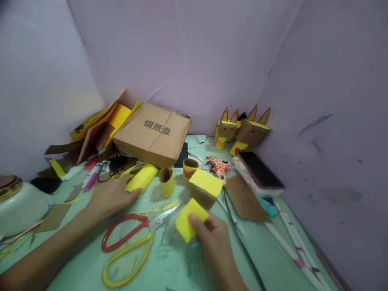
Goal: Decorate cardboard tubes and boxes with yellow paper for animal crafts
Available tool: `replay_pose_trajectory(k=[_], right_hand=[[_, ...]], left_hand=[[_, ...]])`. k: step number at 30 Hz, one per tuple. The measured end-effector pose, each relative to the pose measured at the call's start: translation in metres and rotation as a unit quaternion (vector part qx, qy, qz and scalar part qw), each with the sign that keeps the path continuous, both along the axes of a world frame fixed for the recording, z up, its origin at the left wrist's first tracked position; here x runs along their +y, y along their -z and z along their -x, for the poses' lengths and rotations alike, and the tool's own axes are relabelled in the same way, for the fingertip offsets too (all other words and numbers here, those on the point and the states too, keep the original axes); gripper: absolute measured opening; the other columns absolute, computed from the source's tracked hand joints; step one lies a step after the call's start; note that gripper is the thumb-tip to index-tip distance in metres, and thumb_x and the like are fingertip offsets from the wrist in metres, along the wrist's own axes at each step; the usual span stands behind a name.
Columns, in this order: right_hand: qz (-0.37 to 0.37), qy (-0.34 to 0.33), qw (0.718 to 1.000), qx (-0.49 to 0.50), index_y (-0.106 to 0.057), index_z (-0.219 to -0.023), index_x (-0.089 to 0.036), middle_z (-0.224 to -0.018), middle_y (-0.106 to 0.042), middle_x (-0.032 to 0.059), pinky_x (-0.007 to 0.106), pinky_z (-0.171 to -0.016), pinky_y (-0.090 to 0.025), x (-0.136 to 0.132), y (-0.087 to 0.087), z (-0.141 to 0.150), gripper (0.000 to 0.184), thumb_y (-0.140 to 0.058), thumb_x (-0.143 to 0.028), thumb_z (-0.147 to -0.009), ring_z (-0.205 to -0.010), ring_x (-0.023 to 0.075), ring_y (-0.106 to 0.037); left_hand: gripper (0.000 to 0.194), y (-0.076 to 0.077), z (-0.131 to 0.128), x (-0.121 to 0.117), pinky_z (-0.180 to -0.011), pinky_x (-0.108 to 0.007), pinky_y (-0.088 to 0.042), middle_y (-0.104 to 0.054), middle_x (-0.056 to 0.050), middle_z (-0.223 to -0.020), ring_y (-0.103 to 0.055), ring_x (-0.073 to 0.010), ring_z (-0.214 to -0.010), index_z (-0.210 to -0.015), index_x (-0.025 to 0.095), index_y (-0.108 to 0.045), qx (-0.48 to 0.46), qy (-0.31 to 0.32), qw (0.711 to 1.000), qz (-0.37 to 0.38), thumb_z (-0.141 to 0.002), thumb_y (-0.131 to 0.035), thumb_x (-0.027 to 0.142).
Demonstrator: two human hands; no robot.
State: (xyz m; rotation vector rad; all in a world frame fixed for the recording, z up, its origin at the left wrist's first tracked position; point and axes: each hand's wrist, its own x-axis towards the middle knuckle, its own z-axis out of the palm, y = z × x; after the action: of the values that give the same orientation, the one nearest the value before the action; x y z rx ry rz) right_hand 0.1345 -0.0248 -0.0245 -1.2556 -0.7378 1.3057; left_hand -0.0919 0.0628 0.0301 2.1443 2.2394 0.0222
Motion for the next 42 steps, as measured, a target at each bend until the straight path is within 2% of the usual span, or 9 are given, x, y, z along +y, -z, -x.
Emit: replay_pose_trajectory(k=[3, 8, 14, 23, 26, 29, 31, 34, 42], right_hand=[[-0.002, -0.004, 1.000, -0.019, -0.067, -0.071, -0.011, -0.057, -0.060, 0.0012, 0.020, -0.045, -0.031, 0.000, 0.002, -0.001, 0.033, -0.074, -0.043, -0.065, -0.049, 0.0094, -0.044], [0.006, -0.013, 1.000, -0.011, -0.068, -0.076, -0.012, -0.061, -0.063, 0.0026, 0.021, -0.049, -0.036, 0.000, 0.004, 0.000, 0.033, -0.074, -0.042, -0.065, -0.054, 0.0122, -0.051], [0.007, -0.010, 1.000, -0.018, -0.066, -0.070, -0.012, -0.058, -0.061, 0.0013, 0.021, -0.047, -0.033, 0.001, 0.004, 0.000, 0.033, -0.075, -0.044, -0.063, -0.052, 0.0111, -0.049], [0.011, -0.015, 0.999, -0.026, -0.067, -0.072, -0.011, -0.059, -0.062, 0.0020, 0.021, -0.048, -0.032, 0.001, 0.004, 0.000, 0.034, -0.074, -0.043, -0.064, -0.052, 0.0107, -0.047], [0.011, -0.014, 0.999, -0.028, -0.068, -0.073, -0.011, -0.061, -0.062, 0.0025, 0.021, -0.048, -0.031, 0.002, 0.002, 0.000, 0.034, -0.074, -0.043, -0.064, -0.051, 0.0097, -0.045], [0.005, -0.019, 0.999, -0.030, -0.066, -0.070, -0.010, -0.058, -0.060, 0.0018, 0.021, -0.047, -0.030, 0.003, 0.002, 0.001, 0.034, -0.073, -0.044, -0.064, -0.050, 0.0089, -0.042], [0.002, -0.013, 0.999, -0.036, -0.066, -0.068, -0.010, -0.055, -0.057, 0.0006, 0.021, -0.046, -0.028, 0.003, 0.002, 0.001, 0.035, -0.073, -0.044, -0.064, -0.048, 0.0079, -0.039], [-0.003, -0.007, 0.999, -0.034, -0.065, -0.067, -0.010, -0.052, -0.054, -0.0007, 0.021, -0.044, -0.025, 0.003, 0.002, 0.002, 0.035, -0.073, -0.044, -0.063, -0.046, 0.0073, -0.036], [-0.025, 0.003, 1.000, -0.007, -0.062, -0.064, -0.012, -0.051, -0.049, -0.0034, 0.021, -0.044, -0.022, 0.003, 0.002, -0.001, 0.033, -0.072, -0.044, -0.066, -0.046, 0.0067, -0.033]], left_hand=[[0.052, -0.014, 0.016, 0.005, -0.067, -0.039, -0.046, -0.069, -0.011, -0.096, -0.063, -0.0319, -0.085, -0.116, 0.021, -0.052, -0.042, 0.012, 0.999, -0.007, -0.072, -0.047, 0.048], [0.042, -0.031, 0.031, 0.010, -0.074, -0.033, -0.047, -0.065, -0.006, -0.099, -0.062, -0.0238, -0.084, -0.103, 0.019, -0.057, -0.184, 0.061, 0.971, -0.142, -0.068, -0.057, 0.043], [0.041, -0.014, 0.024, 0.016, -0.084, -0.033, -0.047, -0.063, -0.008, -0.107, -0.060, -0.0233, -0.095, -0.107, 0.017, -0.056, -0.213, 0.144, 0.952, -0.164, -0.075, -0.053, 0.044], [0.056, 0.005, 0.023, 0.016, -0.085, -0.039, -0.047, -0.055, -0.013, -0.118, -0.056, -0.0277, -0.105, -0.124, 0.016, -0.040, -0.188, 0.135, 0.954, -0.192, -0.077, -0.053, 0.042], [0.073, 0.001, 0.019, 0.004, -0.083, -0.044, -0.047, -0.046, -0.018, -0.126, -0.052, -0.0336, -0.109, -0.133, 0.015, -0.028, -0.132, 0.105, 0.957, -0.234, -0.075, -0.054, 0.051], [0.058, -0.006, 0.015, -0.024, -0.076, -0.037, -0.049, -0.056, -0.013, -0.108, -0.059, -0.0262, -0.090, -0.126, 0.018, -0.037, -0.148, 0.114, 0.933, -0.307, -0.079, -0.050, 0.048], [0.041, -0.006, 0.010, -0.046, -0.068, -0.032, -0.049, -0.062, -0.005, -0.083, -0.062, -0.0208, -0.072, -0.117, 0.023, -0.046, -0.166, 0.205, 0.944, -0.196, -0.081, -0.047, 0.043], [0.040, 0.003, 0.000, -0.073, -0.070, -0.034, -0.049, -0.066, -0.006, -0.092, -0.064, -0.0243, -0.083, -0.116, 0.026, -0.052, -0.110, 0.286, 0.950, 0.057, -0.077, -0.048, 0.030], [0.063, 0.022, -0.009, -0.077, -0.082, -0.039, -0.047, -0.064, -0.013, -0.107, -0.060, -0.0280, -0.098, -0.121, 0.021, -0.051, -0.077, 0.250, 0.958, 0.120, -0.059, -0.045, 0.012]])
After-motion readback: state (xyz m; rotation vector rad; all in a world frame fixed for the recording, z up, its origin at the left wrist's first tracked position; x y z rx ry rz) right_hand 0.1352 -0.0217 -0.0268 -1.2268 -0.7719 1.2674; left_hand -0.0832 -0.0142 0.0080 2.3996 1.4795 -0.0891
